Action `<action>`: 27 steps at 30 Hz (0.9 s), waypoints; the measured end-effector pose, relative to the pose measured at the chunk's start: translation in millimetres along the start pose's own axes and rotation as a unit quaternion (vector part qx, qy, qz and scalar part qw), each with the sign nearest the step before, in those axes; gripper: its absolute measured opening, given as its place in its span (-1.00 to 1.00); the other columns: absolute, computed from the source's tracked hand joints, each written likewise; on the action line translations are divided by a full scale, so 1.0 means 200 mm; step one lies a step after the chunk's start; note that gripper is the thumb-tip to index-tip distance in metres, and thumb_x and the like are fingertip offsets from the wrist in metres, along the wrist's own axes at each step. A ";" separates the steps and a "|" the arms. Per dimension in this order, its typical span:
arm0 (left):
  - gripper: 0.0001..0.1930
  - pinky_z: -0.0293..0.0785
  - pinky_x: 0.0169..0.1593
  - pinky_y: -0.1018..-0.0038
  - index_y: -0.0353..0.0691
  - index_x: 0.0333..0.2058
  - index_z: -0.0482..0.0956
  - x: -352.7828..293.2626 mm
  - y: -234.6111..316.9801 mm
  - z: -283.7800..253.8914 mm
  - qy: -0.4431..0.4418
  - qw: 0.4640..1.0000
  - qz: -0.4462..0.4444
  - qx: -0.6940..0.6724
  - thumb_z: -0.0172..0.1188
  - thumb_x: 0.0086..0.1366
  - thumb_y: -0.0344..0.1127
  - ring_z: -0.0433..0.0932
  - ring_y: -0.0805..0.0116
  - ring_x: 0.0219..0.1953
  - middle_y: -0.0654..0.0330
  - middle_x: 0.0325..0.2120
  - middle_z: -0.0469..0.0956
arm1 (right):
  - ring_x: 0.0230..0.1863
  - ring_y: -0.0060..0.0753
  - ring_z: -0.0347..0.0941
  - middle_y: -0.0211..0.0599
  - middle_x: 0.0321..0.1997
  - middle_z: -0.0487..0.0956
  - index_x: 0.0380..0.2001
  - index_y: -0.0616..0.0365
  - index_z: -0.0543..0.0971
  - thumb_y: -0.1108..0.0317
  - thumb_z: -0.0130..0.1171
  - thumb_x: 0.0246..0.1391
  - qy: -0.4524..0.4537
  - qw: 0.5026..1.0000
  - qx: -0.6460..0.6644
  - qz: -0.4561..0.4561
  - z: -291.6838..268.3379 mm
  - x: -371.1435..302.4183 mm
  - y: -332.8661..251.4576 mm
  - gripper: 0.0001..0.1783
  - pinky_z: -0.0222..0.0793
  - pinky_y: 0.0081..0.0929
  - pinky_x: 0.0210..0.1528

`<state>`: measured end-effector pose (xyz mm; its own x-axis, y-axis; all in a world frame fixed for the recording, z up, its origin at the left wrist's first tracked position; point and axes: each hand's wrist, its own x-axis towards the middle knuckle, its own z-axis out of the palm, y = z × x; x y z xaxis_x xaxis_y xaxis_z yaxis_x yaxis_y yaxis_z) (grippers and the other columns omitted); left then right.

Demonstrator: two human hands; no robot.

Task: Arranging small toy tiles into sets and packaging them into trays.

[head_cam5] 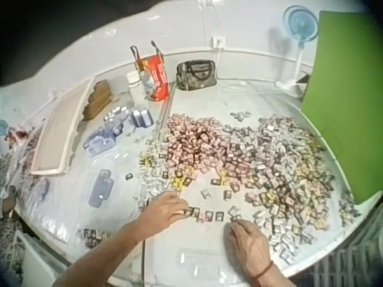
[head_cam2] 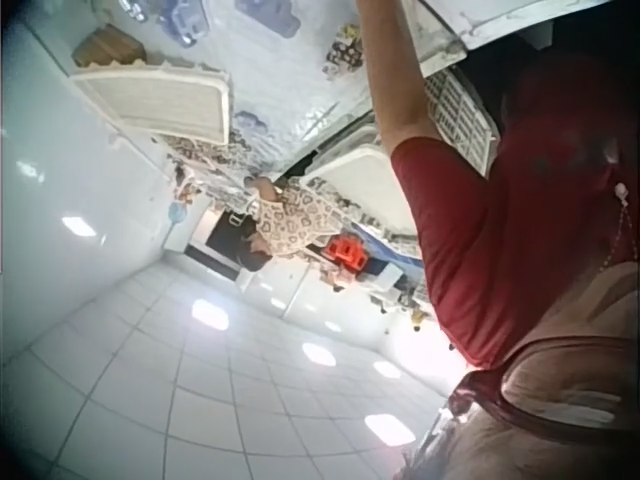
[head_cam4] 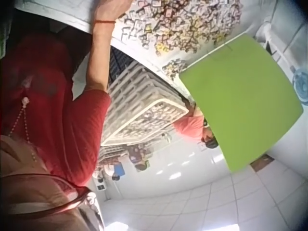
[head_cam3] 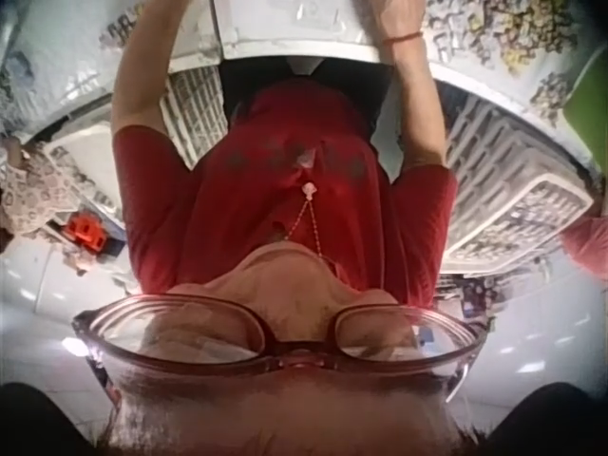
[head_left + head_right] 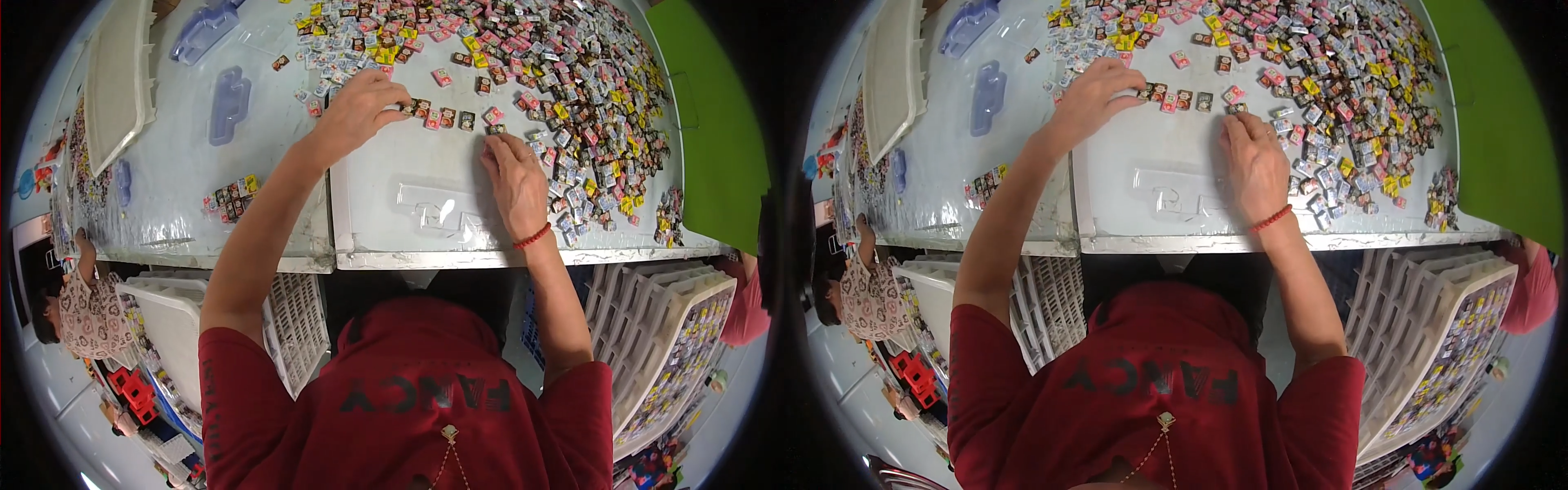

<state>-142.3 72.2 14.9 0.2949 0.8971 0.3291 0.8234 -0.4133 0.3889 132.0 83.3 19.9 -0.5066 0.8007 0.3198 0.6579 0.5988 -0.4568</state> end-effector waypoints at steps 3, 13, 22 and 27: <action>-0.65 0.35 0.09 0.32 -0.17 -0.13 0.54 0.00 0.02 0.02 0.001 1.000 0.016 -0.006 0.30 0.09 -0.25 0.38 0.17 0.05 0.21 -0.13 0.54 | -0.23 -0.06 0.53 -0.11 -0.14 0.57 -0.14 0.19 0.55 0.44 0.22 0.00 0.023 1.000 0.001 0.017 0.01 0.04 0.04 -0.70 0.46 -0.33 -0.20; -0.53 0.41 0.04 0.32 -0.18 -0.01 0.48 0.03 0.09 0.10 -0.025 0.997 0.002 -0.069 0.31 0.08 -0.25 0.45 0.11 -0.01 0.14 -0.06 0.51 | -0.21 -0.13 0.53 -0.18 -0.11 0.56 -0.04 0.13 0.52 0.34 0.30 -0.04 -0.007 0.997 0.014 -0.072 0.05 0.18 0.12 -0.57 0.48 -0.35 -0.21; -0.58 0.42 0.01 0.33 -0.23 -0.09 0.52 0.04 0.10 0.13 -0.019 0.996 0.001 -0.082 0.31 0.05 -0.28 0.46 0.15 -0.06 0.18 -0.10 0.54 | -0.15 -0.14 0.52 -0.17 -0.03 0.51 0.02 0.09 0.47 0.35 0.29 -0.05 -0.090 0.989 0.048 -0.109 0.05 0.23 0.16 -0.50 0.47 -0.36 -0.13; -0.61 0.42 -0.01 0.35 -0.23 -0.12 0.55 0.05 0.14 0.16 0.025 0.995 0.004 -0.093 0.32 0.04 -0.28 0.47 0.16 -0.10 0.19 -0.13 0.56 | -0.20 -0.15 0.53 -0.21 -0.06 0.52 -0.02 0.11 0.50 0.37 0.28 -0.05 -0.075 0.990 0.057 -0.103 0.05 0.22 0.13 -0.55 0.48 -0.37 -0.16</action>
<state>-101.4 74.0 1.9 0.2728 0.8863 0.3742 0.7154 -0.4470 0.5370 120.6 133.7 13.5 -0.7059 0.6449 0.2931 0.4691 0.7356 -0.4888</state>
